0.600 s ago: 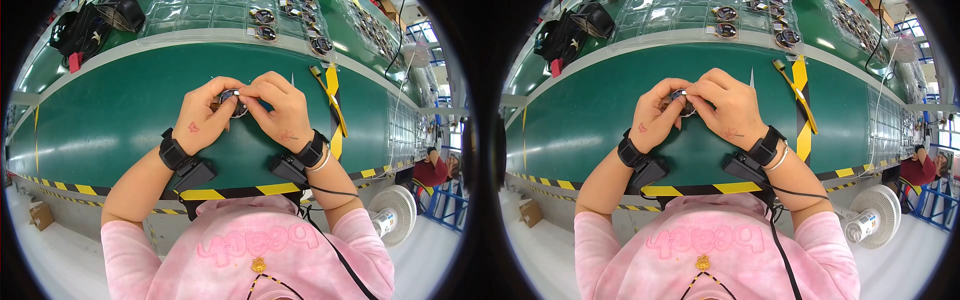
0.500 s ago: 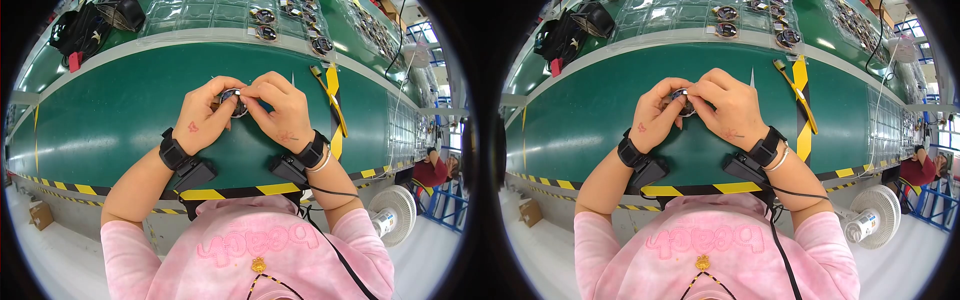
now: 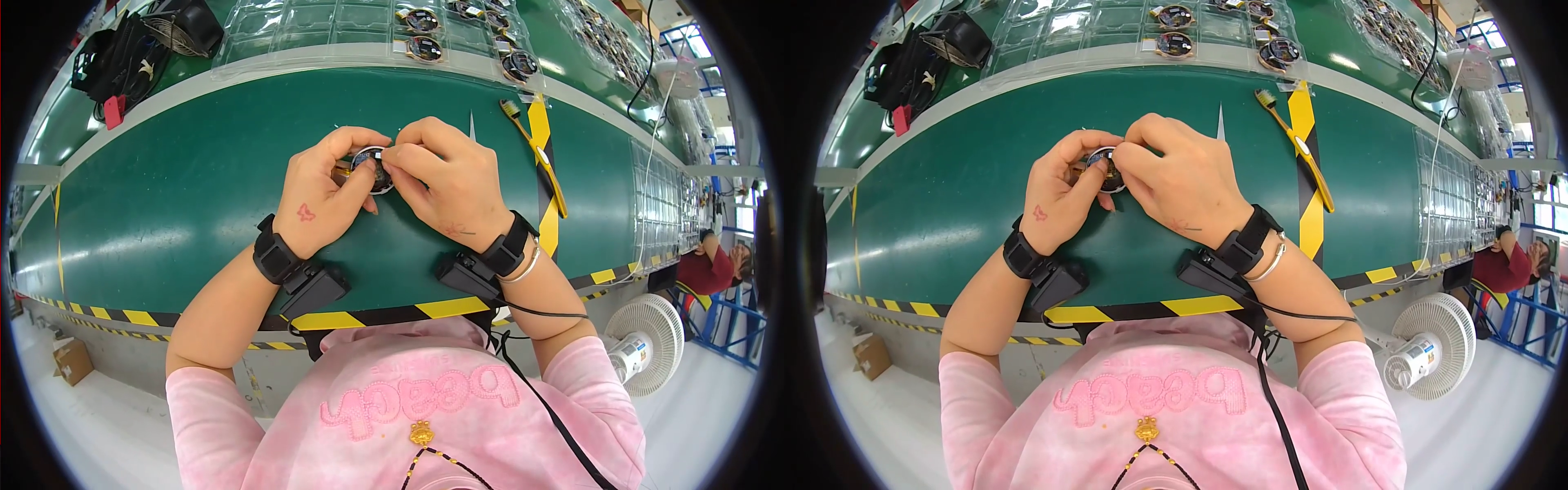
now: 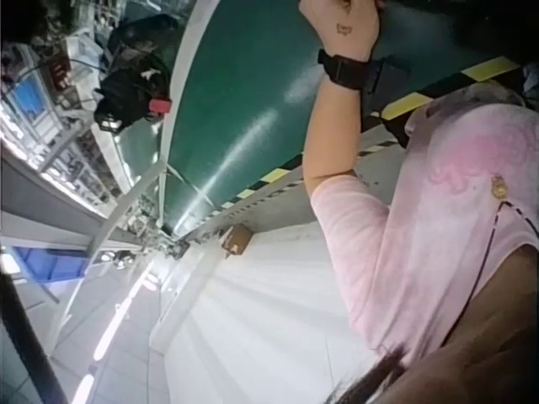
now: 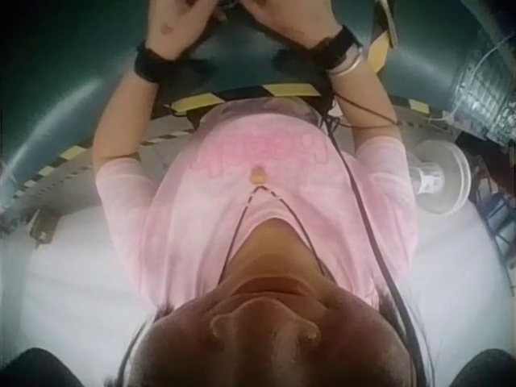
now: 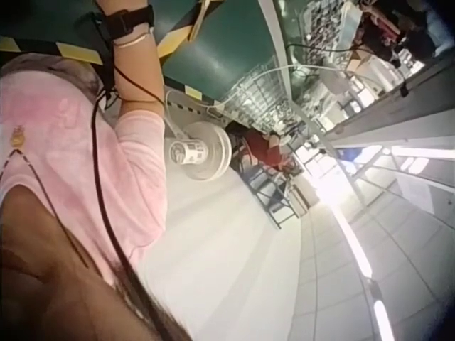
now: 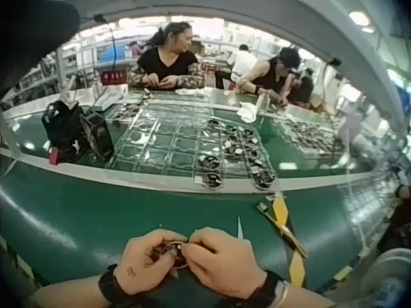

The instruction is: Assembling small electronic components onto a circular circuit board at a manual assembly station.

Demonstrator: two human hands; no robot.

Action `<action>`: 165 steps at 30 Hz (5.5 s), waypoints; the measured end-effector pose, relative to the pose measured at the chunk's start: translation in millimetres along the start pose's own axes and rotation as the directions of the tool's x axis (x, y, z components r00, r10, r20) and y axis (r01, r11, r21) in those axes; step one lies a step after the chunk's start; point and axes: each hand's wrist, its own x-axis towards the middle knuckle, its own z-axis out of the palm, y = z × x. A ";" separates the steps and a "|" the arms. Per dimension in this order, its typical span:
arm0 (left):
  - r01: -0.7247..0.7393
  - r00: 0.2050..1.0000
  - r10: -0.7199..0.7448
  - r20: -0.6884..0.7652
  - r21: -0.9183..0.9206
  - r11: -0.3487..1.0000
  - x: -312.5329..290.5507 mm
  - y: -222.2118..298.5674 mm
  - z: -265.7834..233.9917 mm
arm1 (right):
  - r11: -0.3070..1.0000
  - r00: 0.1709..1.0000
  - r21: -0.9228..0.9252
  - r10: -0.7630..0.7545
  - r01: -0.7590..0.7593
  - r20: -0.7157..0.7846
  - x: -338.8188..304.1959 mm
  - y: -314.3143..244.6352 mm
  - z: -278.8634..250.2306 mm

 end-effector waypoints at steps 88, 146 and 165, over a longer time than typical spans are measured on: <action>0.088 0.988 -0.045 0.149 -0.297 0.951 -0.2 15.5 2.3 | 0.139 0.623 0.686 0.573 -0.715 0.533 7.4 7.6 -12.4; -0.249 0.965 0.245 0.095 0.026 0.968 -9.8 6.5 -2.5 | 0.061 0.691 0.711 0.306 -0.700 0.655 1.0 -5.7 -11.7; -0.379 0.925 0.360 0.124 0.235 0.895 -13.9 -10.2 -1.9 | 0.266 0.677 0.630 0.413 -0.729 0.609 -0.1 -14.0 -7.1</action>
